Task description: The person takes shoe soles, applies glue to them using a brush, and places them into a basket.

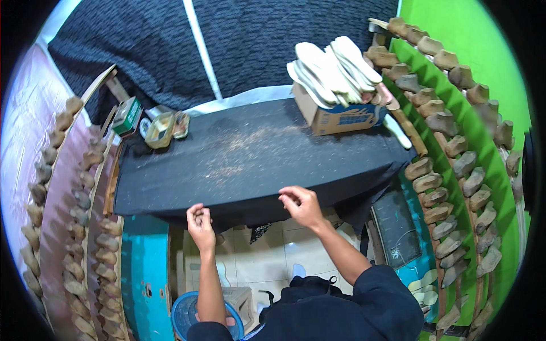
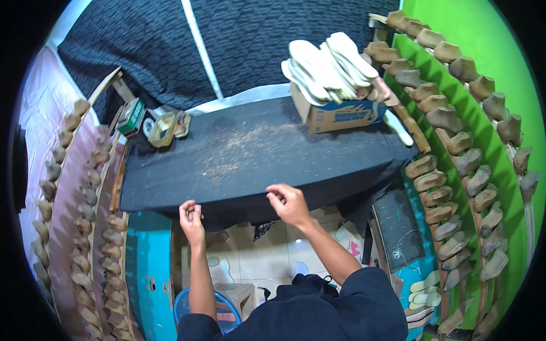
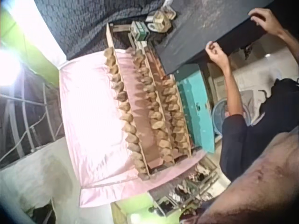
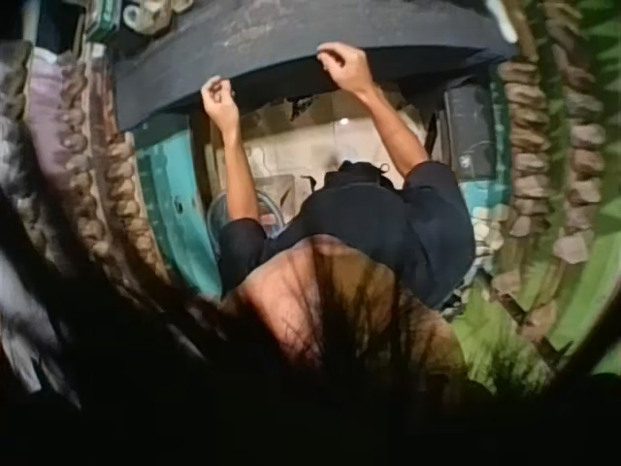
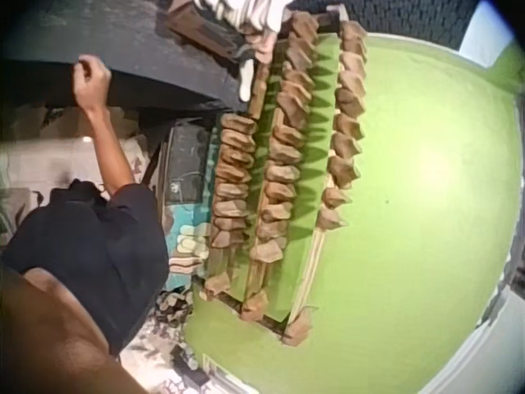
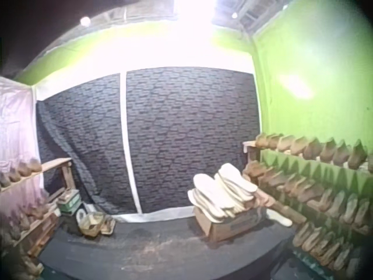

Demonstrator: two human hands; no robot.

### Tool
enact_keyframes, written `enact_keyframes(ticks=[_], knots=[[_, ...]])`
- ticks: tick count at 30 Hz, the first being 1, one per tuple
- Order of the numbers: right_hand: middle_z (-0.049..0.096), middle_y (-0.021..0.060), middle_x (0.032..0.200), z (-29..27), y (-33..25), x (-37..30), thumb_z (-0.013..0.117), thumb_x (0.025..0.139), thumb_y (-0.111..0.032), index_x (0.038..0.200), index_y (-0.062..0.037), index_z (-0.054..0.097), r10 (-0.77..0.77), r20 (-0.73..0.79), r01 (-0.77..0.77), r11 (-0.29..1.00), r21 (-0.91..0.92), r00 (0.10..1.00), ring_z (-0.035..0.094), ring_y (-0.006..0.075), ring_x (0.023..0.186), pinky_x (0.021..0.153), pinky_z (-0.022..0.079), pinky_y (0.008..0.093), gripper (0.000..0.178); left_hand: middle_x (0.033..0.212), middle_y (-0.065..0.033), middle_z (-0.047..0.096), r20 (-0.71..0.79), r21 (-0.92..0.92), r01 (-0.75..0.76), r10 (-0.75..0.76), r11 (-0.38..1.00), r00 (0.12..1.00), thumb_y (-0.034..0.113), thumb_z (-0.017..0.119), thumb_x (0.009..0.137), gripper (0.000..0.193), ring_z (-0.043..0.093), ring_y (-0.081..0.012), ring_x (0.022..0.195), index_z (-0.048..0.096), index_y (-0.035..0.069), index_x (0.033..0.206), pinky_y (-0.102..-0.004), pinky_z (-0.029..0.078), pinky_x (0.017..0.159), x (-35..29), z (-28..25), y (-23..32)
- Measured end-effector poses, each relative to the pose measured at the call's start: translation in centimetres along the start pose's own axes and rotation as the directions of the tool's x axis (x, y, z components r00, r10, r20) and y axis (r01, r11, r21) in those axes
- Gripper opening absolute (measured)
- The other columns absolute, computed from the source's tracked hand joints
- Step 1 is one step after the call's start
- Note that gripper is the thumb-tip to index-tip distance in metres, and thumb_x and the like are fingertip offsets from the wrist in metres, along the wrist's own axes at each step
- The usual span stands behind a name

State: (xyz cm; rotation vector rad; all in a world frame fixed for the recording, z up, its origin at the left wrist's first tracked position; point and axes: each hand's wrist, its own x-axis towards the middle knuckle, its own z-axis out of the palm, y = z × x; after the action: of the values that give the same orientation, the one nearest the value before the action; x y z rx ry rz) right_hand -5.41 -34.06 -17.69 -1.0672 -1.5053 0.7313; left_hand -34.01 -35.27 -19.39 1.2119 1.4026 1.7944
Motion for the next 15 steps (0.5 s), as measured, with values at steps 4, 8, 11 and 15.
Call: enact_keyframes(ticks=[4, 8, 11, 15], knots=[[0.069, 0.0073, 0.082, -8.3, -1.5, 3.8, 0.067, 0.087, -0.006, 0.1, -0.0008, 0.069, -0.071, -0.165, 0.06, 0.996, -0.066, 0.984, 0.061, 0.0093, 0.064, 0.058, 0.049, 0.0239, 0.013, 0.095, -0.0033, 0.058, 0.166, -0.007, -0.014, 0.015, 1.0, 0.986, 0.003, 0.059, 0.093, 0.017, 0.053, -0.0052, 0.073, 0.056, 0.002, 0.11, -0.0211, 0.046, 0.065, 3.3, 8.9, 4.6], [0.069, 0.0083, 0.081, -13.5, -2.4, 6.6, 0.067, 0.087, -0.005, 0.101, 0.0008, 0.068, -0.098, -0.268, 0.071, 0.992, -0.108, 0.958, 0.065, 0.0105, 0.068, 0.06, 0.051, 0.0237, 0.015, 0.1, -0.006, 0.06, 0.418, -0.107, -0.009, 0.053, 0.994, 0.907, 0.002, 0.058, 0.091, 0.019, 0.057, -0.0077, 0.079, 0.057, 0.001, 0.11, -0.0245, 0.049, 0.071, 5.3, 16.0, 8.7], [0.069, 0.0084, 0.081, -15.9, -2.2, 8.5, 0.067, 0.087, -0.004, 0.101, 0.0013, 0.067, -0.12, -0.322, 0.073, 0.985, -0.155, 0.939, 0.065, 0.0101, 0.068, 0.06, 0.052, 0.0239, 0.016, 0.1, -0.006, 0.061, 0.52, -0.123, -0.03, 0.09, 0.992, 0.85, 0.002, 0.059, 0.09, 0.019, 0.057, -0.0085, 0.08, 0.058, 0.001, 0.108, -0.0252, 0.05, 0.073, 7.1, 20.1, 10.3], [0.07, 0.0092, 0.083, -17.9, -1.9, 11.5, 0.068, 0.086, -0.004, 0.104, 0.0015, 0.067, -0.136, -0.379, 0.076, 0.983, -0.169, 0.916, 0.064, 0.0102, 0.069, 0.058, 0.051, 0.0235, 0.019, 0.096, -0.0036, 0.063, 0.58, -0.144, -0.082, 0.151, 0.986, 0.801, 0.002, 0.061, 0.088, 0.017, 0.056, -0.0083, 0.078, 0.06, 0.002, 0.105, -0.0239, 0.049, 0.071, 10.0, 25.0, 10.0]])
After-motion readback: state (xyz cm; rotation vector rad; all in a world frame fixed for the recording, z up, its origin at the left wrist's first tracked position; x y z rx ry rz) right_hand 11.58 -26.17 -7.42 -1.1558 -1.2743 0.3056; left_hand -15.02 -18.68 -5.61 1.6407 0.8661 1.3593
